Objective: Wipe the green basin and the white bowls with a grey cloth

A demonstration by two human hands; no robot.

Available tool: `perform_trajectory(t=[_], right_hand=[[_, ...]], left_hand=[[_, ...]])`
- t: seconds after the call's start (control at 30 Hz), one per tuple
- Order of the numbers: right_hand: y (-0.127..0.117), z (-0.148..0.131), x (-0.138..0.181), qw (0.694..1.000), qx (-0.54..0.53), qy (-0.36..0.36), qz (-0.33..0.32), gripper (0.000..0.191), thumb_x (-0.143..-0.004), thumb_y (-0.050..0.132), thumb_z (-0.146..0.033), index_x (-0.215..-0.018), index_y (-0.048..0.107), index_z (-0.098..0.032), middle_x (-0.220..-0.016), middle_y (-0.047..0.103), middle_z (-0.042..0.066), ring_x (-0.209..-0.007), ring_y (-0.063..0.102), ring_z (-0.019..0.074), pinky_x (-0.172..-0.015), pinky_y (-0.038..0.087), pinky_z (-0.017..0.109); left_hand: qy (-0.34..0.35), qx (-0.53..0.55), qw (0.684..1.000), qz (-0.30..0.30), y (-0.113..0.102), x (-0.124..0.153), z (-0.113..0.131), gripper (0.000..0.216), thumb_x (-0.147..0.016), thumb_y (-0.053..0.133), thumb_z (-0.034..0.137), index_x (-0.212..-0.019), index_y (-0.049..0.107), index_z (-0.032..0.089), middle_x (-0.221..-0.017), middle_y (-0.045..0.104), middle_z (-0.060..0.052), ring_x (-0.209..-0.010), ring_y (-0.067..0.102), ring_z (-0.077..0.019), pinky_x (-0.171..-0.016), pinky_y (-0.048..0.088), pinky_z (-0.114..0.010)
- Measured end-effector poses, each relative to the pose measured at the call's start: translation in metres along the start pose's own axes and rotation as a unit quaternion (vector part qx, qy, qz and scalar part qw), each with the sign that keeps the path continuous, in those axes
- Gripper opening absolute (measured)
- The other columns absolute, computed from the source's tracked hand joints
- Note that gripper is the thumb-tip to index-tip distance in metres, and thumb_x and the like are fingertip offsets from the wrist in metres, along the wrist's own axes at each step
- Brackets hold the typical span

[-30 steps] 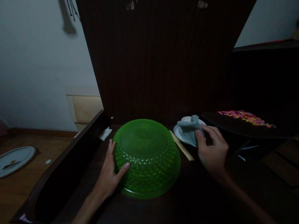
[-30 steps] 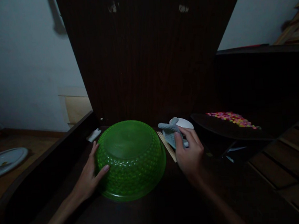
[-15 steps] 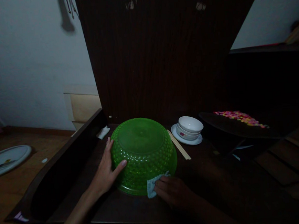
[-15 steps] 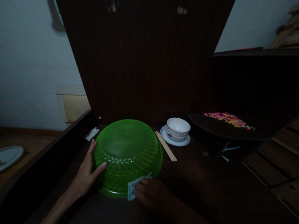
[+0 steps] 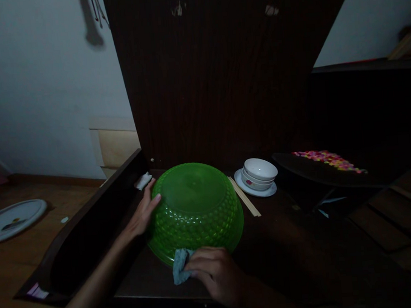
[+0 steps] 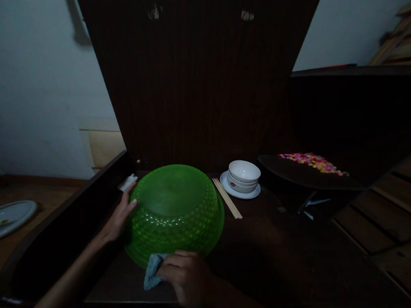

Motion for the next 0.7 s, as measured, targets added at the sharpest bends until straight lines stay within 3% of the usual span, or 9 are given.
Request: perform_trajectory(t=[0.1,0.23,0.37,0.47,0.53,0.63,0.7], right_hand=[[-0.003,-0.006,-0.011,0.978,-0.148,0.094,0.114,0.017,-0.093,0.058,-0.016,-0.095,0.074,-0.019,-0.087,0.076,0.003,-0.077,0.071,0.0148,-0.071,0.056,0.022],[-0.033,0.002,-0.013,0.928,-0.185,0.194,0.258,0.015,-0.088,0.063,-0.028,-0.086,0.075,-0.018,-0.078,0.074,0.005,-0.068,0.071,0.0164,-0.055,0.056,0.021],[-0.084,0.018,-0.006,0.871,-0.083,0.266,0.406,0.018,-0.085,0.067,-0.034,-0.089,0.076,-0.018,-0.083,0.076,0.005,-0.070,0.072,0.0192,-0.059,0.058,0.026],[-0.114,0.028,-0.005,0.845,0.081,0.217,0.482,0.015,-0.088,0.065,-0.030,-0.092,0.075,-0.019,-0.088,0.075,0.007,-0.078,0.071,0.0205,-0.069,0.059,0.031],[-0.119,0.032,-0.009,0.863,0.165,0.145,0.455,0.014,-0.091,0.062,-0.023,-0.096,0.074,-0.020,-0.091,0.074,0.007,-0.084,0.071,0.0208,-0.076,0.059,0.034],[-0.105,0.034,-0.019,0.925,0.210,0.063,0.312,0.020,-0.094,0.056,-0.013,-0.101,0.073,-0.020,-0.092,0.073,0.007,-0.086,0.068,0.0202,-0.079,0.057,0.035],[-0.089,0.031,-0.024,0.946,0.228,0.020,0.231,0.023,-0.095,0.051,-0.010,-0.102,0.071,-0.019,-0.092,0.073,0.007,-0.086,0.066,0.0202,-0.079,0.055,0.035]], left_hand=[[-0.022,0.007,1.000,0.014,-0.003,-0.007,0.002,0.086,-0.092,0.033,0.074,-0.156,0.025,0.017,-0.165,0.027,-0.017,-0.152,0.026,-0.0361,-0.123,0.017,-0.059],[-0.033,-0.022,0.999,0.036,0.000,0.003,0.013,0.089,-0.092,0.032,0.074,-0.157,0.020,0.014,-0.167,0.021,-0.019,-0.153,0.023,-0.0354,-0.124,0.016,-0.057],[-0.010,-0.054,0.998,0.016,0.007,0.027,0.025,0.092,-0.091,0.043,0.070,-0.159,0.013,0.017,-0.167,0.017,-0.020,-0.153,0.022,-0.0363,-0.123,0.017,-0.060],[0.012,-0.080,0.997,0.016,0.014,0.039,0.027,0.097,-0.087,0.055,0.067,-0.160,0.009,0.022,-0.169,0.010,-0.018,-0.154,0.017,-0.0377,-0.122,0.017,-0.063],[0.037,-0.101,0.994,0.022,0.018,0.042,0.025,0.105,-0.082,0.064,0.067,-0.160,0.007,0.025,-0.170,0.004,-0.017,-0.155,0.011,-0.0389,-0.121,0.017,-0.065],[0.078,-0.123,0.989,0.024,0.022,0.042,0.020,0.123,-0.069,0.076,0.067,-0.160,0.003,0.029,-0.170,-0.002,-0.017,-0.154,0.005,-0.0420,-0.120,0.018,-0.068],[0.094,-0.129,0.987,0.022,0.022,0.041,0.016,0.132,-0.062,0.081,0.068,-0.160,0.001,0.030,-0.170,-0.003,-0.018,-0.154,0.004,-0.0441,-0.118,0.019,-0.070]])
Point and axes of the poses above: each hand's wrist, its own x-axis away from the middle knuckle, its own y-axis out of the palm, z = x × y, the point moved 1 cm from there along -x, towards the middle knuckle
